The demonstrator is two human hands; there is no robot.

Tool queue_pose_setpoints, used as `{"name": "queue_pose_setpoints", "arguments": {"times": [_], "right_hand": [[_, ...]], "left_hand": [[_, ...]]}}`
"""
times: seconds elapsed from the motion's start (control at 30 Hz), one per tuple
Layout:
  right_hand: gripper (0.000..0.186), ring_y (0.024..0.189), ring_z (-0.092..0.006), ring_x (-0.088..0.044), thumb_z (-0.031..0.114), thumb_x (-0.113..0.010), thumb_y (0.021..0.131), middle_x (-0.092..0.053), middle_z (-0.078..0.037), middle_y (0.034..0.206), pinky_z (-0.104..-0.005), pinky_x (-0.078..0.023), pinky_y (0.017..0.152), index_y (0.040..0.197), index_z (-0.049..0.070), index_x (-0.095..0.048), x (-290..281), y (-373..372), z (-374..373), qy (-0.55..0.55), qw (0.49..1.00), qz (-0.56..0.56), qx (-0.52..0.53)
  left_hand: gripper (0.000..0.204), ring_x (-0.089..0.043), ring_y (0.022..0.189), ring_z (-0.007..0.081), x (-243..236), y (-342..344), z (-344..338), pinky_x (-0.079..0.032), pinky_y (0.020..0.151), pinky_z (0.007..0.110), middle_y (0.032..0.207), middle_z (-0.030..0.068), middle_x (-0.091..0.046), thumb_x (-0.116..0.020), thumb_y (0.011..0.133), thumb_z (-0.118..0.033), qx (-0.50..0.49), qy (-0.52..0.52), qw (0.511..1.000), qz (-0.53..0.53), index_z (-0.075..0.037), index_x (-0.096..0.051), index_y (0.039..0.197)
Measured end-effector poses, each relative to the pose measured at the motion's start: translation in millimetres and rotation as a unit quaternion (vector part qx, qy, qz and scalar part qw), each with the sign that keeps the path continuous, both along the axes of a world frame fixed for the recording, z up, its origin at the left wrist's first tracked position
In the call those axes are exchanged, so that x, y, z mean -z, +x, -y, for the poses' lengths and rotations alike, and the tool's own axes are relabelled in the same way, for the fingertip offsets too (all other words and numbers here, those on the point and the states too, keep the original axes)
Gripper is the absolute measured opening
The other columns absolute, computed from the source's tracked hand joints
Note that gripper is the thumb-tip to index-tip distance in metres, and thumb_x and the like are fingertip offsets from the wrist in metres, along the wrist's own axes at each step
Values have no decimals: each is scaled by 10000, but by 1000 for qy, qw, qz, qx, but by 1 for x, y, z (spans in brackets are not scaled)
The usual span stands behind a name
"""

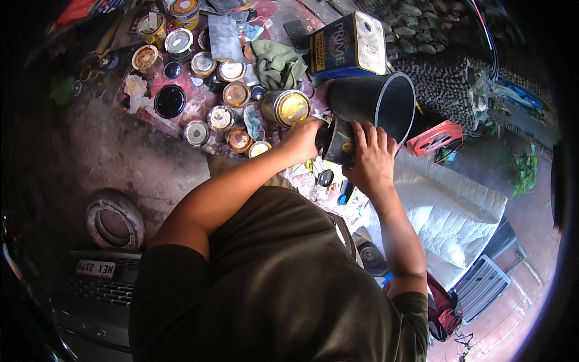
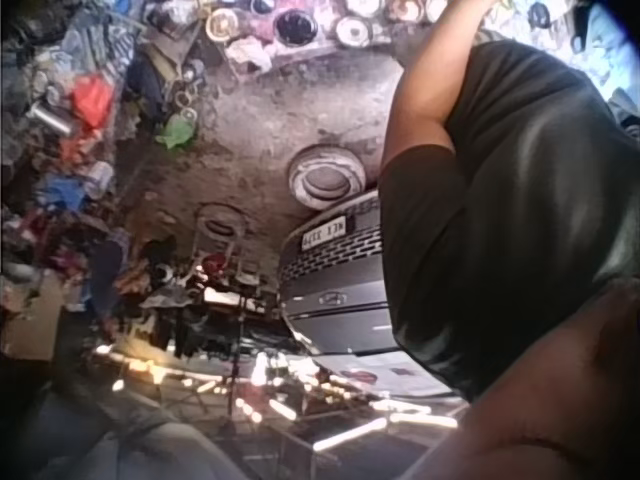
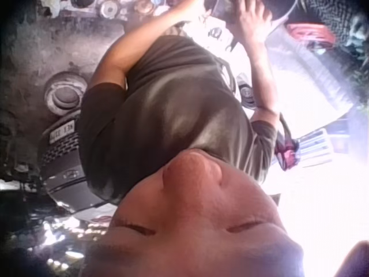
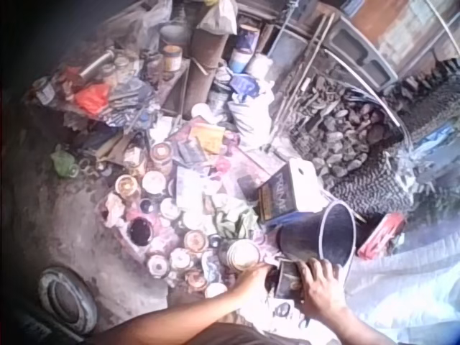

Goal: The person pours liquid from a blue can into a black paint can, then transfers the contents into a larger bucket. They then walk to a red car and connect a spray gun to an air hose.

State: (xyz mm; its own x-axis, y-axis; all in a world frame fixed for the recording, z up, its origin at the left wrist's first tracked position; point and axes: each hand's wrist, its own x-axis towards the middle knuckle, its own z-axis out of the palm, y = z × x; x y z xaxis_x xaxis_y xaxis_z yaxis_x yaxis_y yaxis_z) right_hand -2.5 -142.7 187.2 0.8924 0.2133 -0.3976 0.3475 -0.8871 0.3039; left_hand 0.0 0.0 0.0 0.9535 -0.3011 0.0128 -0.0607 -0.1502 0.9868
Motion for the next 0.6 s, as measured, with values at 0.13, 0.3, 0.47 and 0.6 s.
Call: {"name": "queue_pose_setpoints", "arguments": {"times": [0.13,0.3,0.47,0.6], "right_hand": [[1126,1396,-350,-470,287,-938,584,-503,-116,1479,-557,-367,1116,1574,153,-417,5,-1,-2,11,1000,-1,-11],[1116,1396,-350,-470,286,-938,594,-504,-118,1481,-557,-364,1119,1573,154,-418,5,-3,-6,19,1000,1,-11],[1117,1395,-350,-470,284,-939,593,-505,-114,1479,-552,-360,1123,1572,148,-419,2,-3,-5,18,1000,6,-10],[1102,1388,-344,-474,283,-933,597,-508,-112,1474,-551,-363,1118,1567,145,-428,-2,-3,-8,16,1000,5,-16]], "left_hand": [[406,-694,1084,444,0,-2,-6,-553,957,488,1106,252,-715,-758,700,46,-5,4,1000,-2,38,-708,1103],[426,-693,1082,441,2,-4,-11,-559,954,485,1107,244,-712,-746,677,75,-14,6,1000,12,33,-708,1099],[453,-696,1112,426,8,-3,-11,-552,969,471,1145,247,-720,-835,730,-72,-1,20,1000,20,39,-713,1152],[450,-704,1088,426,15,-4,-9,-559,945,470,1121,241,-726,-849,733,-102,-8,17,999,36,25,-717,1143]]}}
